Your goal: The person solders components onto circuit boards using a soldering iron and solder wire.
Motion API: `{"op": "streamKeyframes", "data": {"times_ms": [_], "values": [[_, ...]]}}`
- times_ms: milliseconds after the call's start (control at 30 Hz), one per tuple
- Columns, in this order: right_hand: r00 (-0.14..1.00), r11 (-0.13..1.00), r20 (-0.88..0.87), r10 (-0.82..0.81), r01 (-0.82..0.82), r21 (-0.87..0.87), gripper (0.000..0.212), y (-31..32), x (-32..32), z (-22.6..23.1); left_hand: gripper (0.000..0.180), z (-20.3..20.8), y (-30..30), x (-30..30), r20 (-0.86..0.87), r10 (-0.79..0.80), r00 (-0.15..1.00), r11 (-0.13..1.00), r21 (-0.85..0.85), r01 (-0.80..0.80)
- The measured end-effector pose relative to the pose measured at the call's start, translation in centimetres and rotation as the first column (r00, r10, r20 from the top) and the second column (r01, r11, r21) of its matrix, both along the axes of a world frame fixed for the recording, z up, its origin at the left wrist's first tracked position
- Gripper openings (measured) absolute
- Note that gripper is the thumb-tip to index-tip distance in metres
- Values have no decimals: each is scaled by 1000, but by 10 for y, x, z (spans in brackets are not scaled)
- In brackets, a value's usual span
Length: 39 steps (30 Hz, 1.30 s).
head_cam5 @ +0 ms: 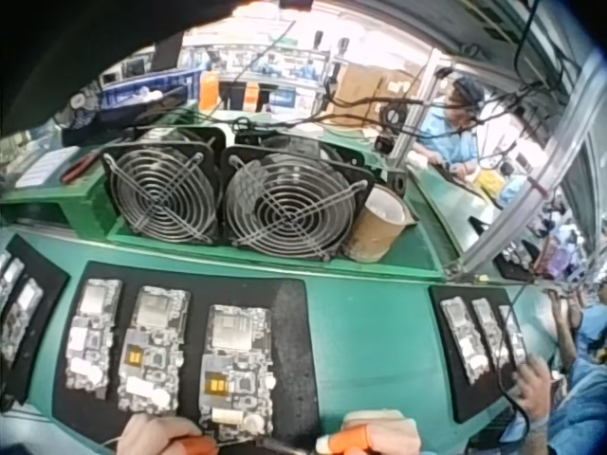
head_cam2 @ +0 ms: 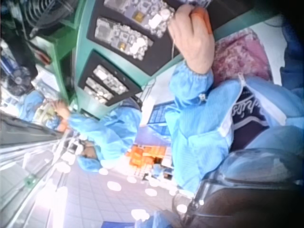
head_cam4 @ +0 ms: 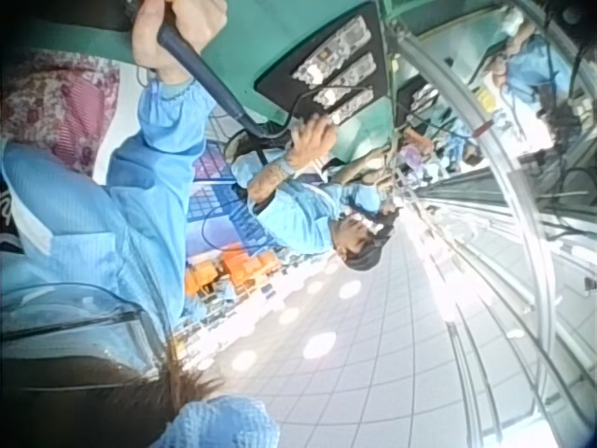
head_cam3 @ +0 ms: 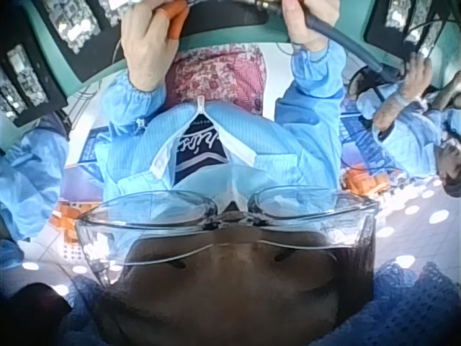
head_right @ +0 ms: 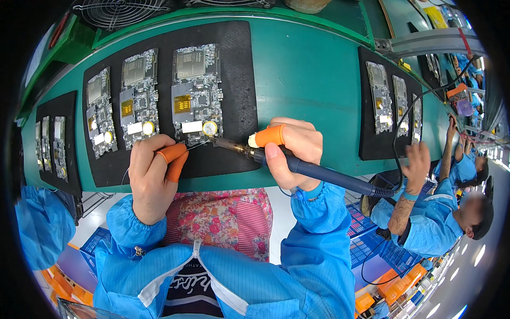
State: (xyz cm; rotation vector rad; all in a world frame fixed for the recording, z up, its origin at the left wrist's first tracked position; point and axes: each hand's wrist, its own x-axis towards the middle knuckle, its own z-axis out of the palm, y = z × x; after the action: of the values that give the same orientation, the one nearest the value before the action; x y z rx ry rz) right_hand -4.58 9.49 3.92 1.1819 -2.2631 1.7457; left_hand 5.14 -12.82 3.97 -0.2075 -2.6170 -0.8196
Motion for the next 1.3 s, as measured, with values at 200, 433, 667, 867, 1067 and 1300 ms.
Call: {"op": "streamKeyframes", "data": {"times_ms": [200,433,667,867,1067,1300], "values": [[1000,1000,-3,-15,15,0,14,-1,1,0,21,-2,4,-4,-1,-14,1000,1000,-3,14],[1000,1000,-17,-26,26,-11,14,-1,1,-2,19,-5,10,-8,-10,-49,999,999,-9,49],[1000,1000,-17,-21,21,5,14,-1,1,0,18,-5,11,-11,8,-75,997,997,-4,75],[999,998,29,-39,40,-58,20,7,2,-3,25,11,-8,6,-46,84,995,995,65,-81],[985,981,57,-163,169,-99,27,13,5,0,32,12,-90,58,57,582,811,813,-41,-580],[950,929,54,-309,313,-199,26,11,7,1,31,2,-110,80,335,680,652,730,-234,-642]]}}
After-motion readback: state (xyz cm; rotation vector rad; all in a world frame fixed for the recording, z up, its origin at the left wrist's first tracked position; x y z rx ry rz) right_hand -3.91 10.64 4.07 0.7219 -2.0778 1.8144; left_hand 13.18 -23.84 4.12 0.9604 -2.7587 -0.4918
